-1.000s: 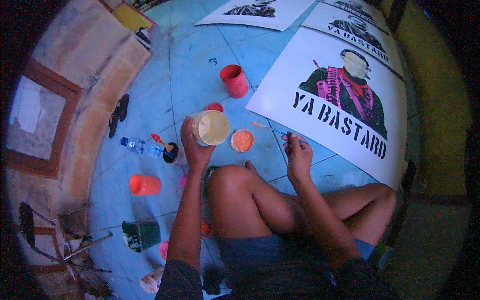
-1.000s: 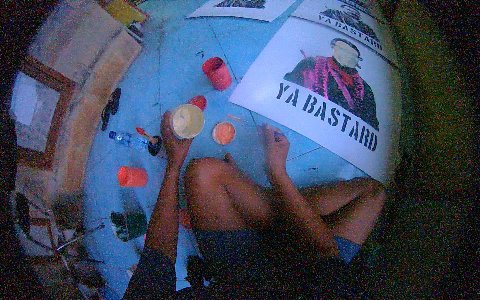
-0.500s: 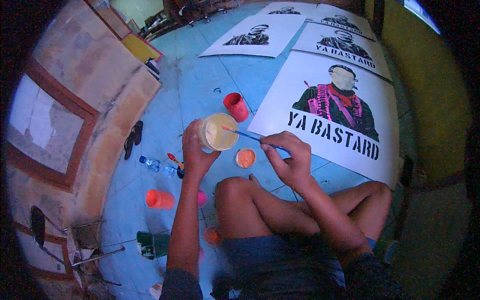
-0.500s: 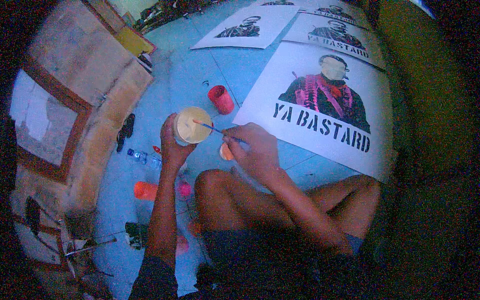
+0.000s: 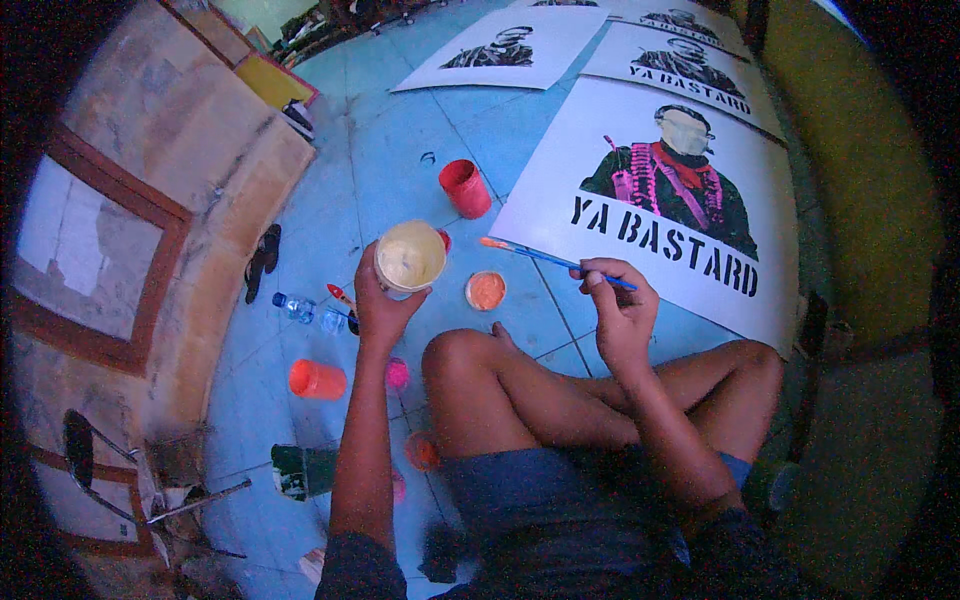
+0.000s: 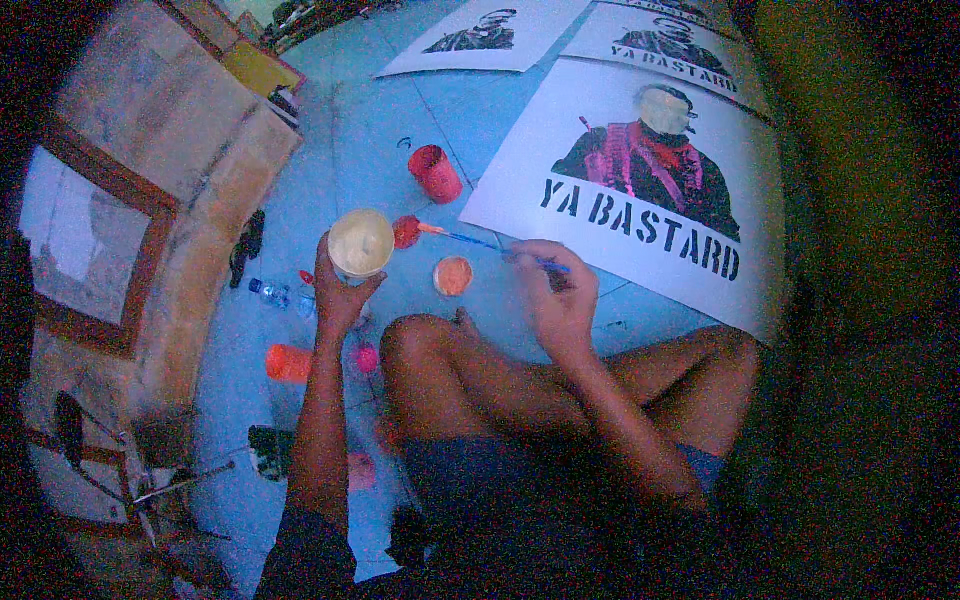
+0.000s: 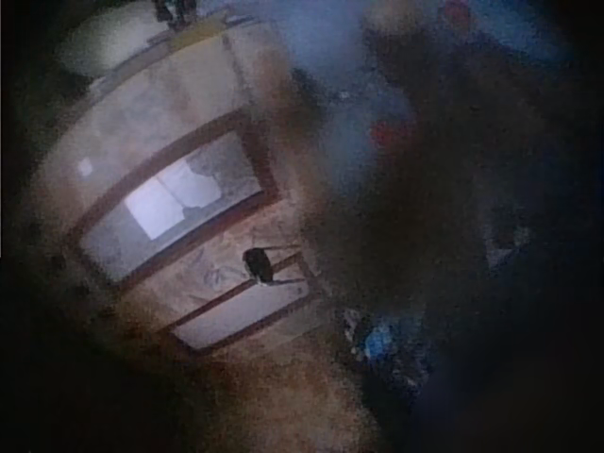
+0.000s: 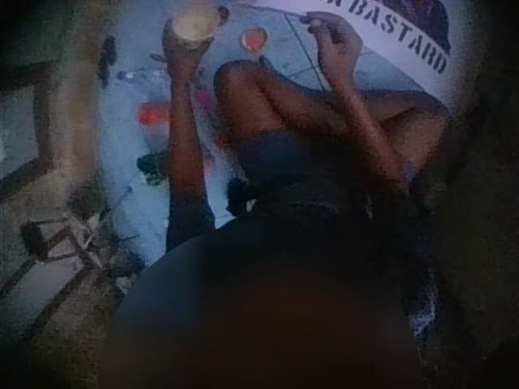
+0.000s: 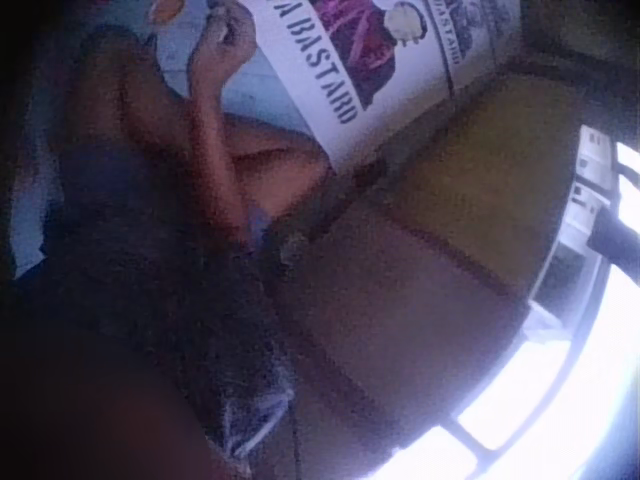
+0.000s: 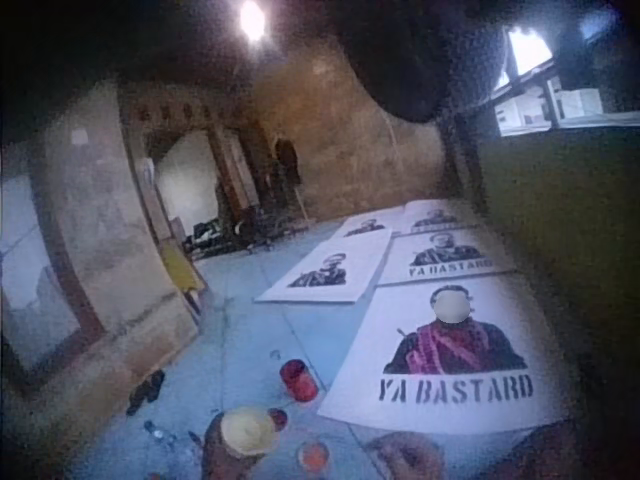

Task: The person scoops white paint from a large container into a smaller cup, then mixes it with a stick. They apply the white paint to a poster on the floor using their hand, then mix orange paint into the white paint and continue mixing.

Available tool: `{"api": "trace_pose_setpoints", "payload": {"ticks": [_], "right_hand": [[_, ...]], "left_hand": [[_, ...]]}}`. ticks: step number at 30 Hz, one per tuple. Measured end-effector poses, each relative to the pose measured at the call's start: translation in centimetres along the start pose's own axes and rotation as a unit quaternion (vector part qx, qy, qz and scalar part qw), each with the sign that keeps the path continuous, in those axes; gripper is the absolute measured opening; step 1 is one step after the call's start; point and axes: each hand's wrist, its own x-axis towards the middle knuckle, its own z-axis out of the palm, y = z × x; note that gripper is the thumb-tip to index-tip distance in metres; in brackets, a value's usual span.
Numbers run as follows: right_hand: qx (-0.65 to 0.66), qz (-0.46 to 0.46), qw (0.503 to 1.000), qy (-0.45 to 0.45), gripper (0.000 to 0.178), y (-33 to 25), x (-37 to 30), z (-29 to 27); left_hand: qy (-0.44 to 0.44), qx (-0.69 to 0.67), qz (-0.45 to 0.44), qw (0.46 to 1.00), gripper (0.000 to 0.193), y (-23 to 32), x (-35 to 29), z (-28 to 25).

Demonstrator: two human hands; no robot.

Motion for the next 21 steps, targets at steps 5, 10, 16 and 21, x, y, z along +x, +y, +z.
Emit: {"api": "trace_pose_setpoints", "payload": {"ticks": [5,10,16,21], "right_hand": [[0.036,0.113,0.991,0.058,0.011,10.2,0.8,-0.3],[0.048,0.245,0.964,0.095,0.013,22.0,0.3,-0.5],[0.043,0.342,0.933,0.105,0.015,26.5,-0.2,1.5],[0.070,0.363,0.920,0.127,0.018,28.3,-1.3,2.2]], "left_hand": [[0.053,-0.111,-0.042,0.992,0.083,-4.2,-1.9,2.4],[0.037,-0.133,-0.081,0.987,0.080,-7.5,-2.6,7.2],[0.038,-0.103,-0.148,0.983,0.087,-12.3,-3.8,10.8],[0.084,-0.125,-0.186,0.971,0.090,-16.6,-4.9,13.8]]}}
